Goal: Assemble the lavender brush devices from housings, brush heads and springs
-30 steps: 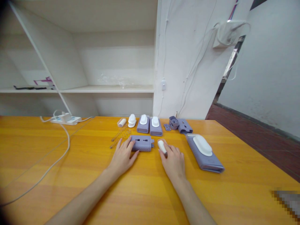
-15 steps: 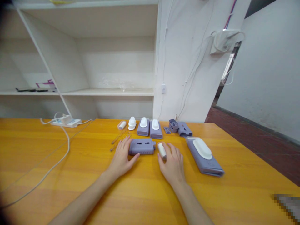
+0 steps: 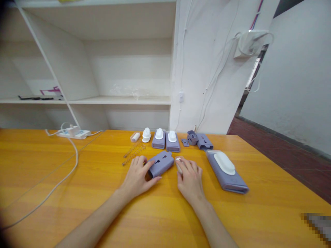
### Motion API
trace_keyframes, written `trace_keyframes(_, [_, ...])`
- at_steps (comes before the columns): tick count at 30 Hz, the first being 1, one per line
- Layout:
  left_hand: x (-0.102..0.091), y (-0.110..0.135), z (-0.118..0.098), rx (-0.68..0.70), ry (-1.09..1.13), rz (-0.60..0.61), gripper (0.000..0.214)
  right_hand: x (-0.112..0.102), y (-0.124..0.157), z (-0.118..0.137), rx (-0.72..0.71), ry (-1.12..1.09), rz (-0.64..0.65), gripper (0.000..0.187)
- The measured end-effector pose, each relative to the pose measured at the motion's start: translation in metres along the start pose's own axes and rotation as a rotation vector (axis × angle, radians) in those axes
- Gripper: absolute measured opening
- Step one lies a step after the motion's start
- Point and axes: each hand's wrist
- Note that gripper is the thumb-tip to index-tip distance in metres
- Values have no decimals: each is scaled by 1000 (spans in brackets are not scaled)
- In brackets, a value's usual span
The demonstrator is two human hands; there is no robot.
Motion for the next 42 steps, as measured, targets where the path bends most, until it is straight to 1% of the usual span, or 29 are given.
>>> trace_keyframes(2, [-1,1,0,55,67,-4,43,2,0,-1,14,-3,-13,44])
trace_keyframes(4, [-1,3,3,107,148,31,40,5,0,-3,20,1,-17,45])
trace_keyframes(7, [0,4,5,108,219,92,42,10,1,-6,11,2,-1,51])
trace_keyframes(9, [2,4,3,65,186,70,41,11,1,-7,2,-3,16,52])
trace_keyframes(12, [6,2,-5,24,53,22,38,9,0,-7,10,5,25,48])
trace_keyframes(14, [6,1,-10,44,-45,25,36,8,-1,-7,30,22,24,43])
trace_keyframes(17, [1,0,-16,119,-136,54,37,9,-1,-9,65,46,21,40])
trace_keyframes(20, [-4,-1,-17,207,-104,84,38,14,-1,-12,64,21,12,40])
trace_keyframes(24, [-6,2,-13,294,8,131,42,20,0,-14,79,-115,-33,40])
trace_keyframes(26, [-6,4,-12,314,37,169,47,20,0,-13,95,-164,-31,39])
trace_keyframes(29, [-7,5,-13,311,46,204,53,17,0,-10,101,-177,-5,37])
trace_keyframes(34, [-6,0,-18,274,-11,208,45,10,0,-5,117,-133,6,28])
trace_keyframes(37, [-3,-2,-20,250,-52,214,50,9,-1,-5,119,-107,12,26])
trace_keyframes(39, [-3,-2,-20,251,-35,219,56,10,-1,-5,111,-96,8,26])
trace_keyframes(42, [-7,0,-17,290,26,238,58,13,-1,-7,99,-94,5,28])
Point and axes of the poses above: each hand's wrist, its own y-axis away from the middle knuckle, its own x-axis out of the palm, z = x × y, and after that the axes turned 4 degrees about y, right-handed
